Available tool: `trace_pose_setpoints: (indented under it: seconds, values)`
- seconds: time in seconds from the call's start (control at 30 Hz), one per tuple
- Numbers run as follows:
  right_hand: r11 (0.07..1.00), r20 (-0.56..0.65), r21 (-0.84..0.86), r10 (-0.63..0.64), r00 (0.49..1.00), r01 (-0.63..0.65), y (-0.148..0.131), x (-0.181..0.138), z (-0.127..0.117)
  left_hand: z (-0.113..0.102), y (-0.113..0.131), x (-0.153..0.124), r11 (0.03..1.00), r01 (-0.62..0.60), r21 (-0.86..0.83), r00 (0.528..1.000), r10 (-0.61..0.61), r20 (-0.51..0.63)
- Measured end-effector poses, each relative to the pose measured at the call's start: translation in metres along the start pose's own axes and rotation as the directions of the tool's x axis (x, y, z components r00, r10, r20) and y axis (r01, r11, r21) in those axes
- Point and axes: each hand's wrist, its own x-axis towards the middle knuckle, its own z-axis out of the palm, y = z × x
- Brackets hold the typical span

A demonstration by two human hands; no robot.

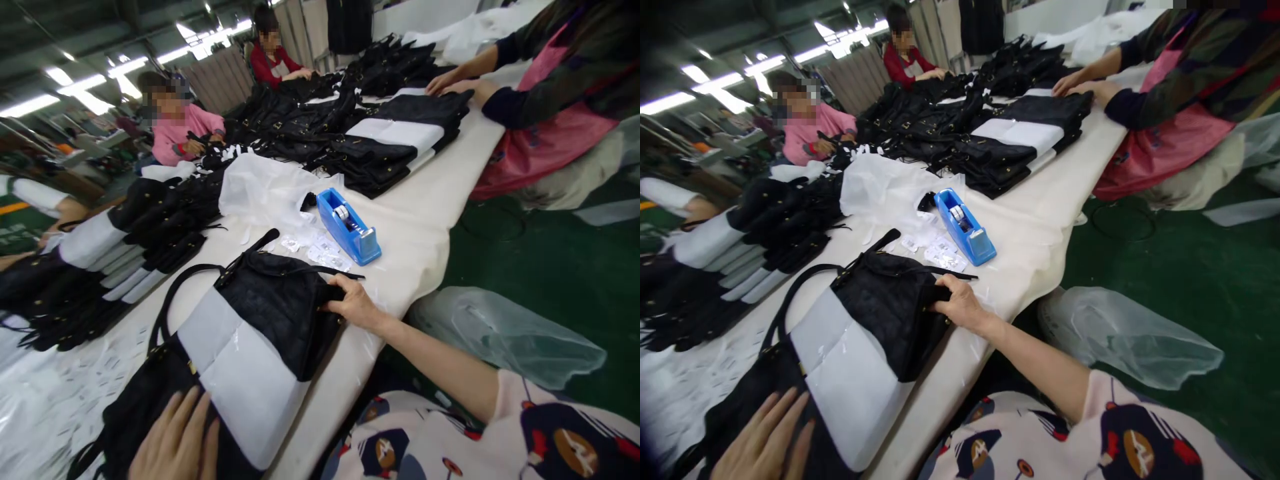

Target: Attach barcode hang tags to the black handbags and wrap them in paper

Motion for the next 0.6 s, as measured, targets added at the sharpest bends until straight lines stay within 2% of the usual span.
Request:
trace_pose_setpoints:
  seconds: [0.07,0.17,0.2,0.27,0.37,0.5,0.6]
  values:
    - [0.999,-0.017,0.005,-0.049,0.999,0.049,0.002,0.000,0.000,0.006,0.021,0.056,0.997,-0.079,-0.003,0.997,0.079,0.012]
    - [0.986,-0.012,-0.010,-0.169,0.986,0.169,0.005,-0.001,0.000,0.038,0.040,0.131,0.963,-0.182,-0.198,0.979,0.197,0.057]
    - [0.978,-0.002,-0.014,-0.210,0.978,0.210,0.006,-0.001,0.000,0.052,0.043,0.151,0.954,-0.192,-0.228,0.975,0.212,0.066]
    - [0.961,0.018,-0.025,-0.274,0.961,0.275,0.007,0.000,0.000,0.075,0.045,0.181,0.948,-0.210,-0.240,0.955,0.252,0.157]
    - [0.942,0.028,-0.056,-0.331,0.943,0.332,0.008,0.000,0.000,0.094,0.045,0.204,0.949,-0.229,-0.216,0.913,0.287,0.291]
    - [0.929,0.030,-0.100,-0.355,0.934,0.356,0.010,0.000,0.001,0.096,0.046,0.216,0.952,-0.293,-0.087,0.851,0.301,0.430]
    - [0.938,0.051,-0.121,-0.322,0.945,0.326,0.014,0.000,0.002,0.096,0.042,0.224,0.955,-0.295,-0.043,0.804,0.272,0.529]
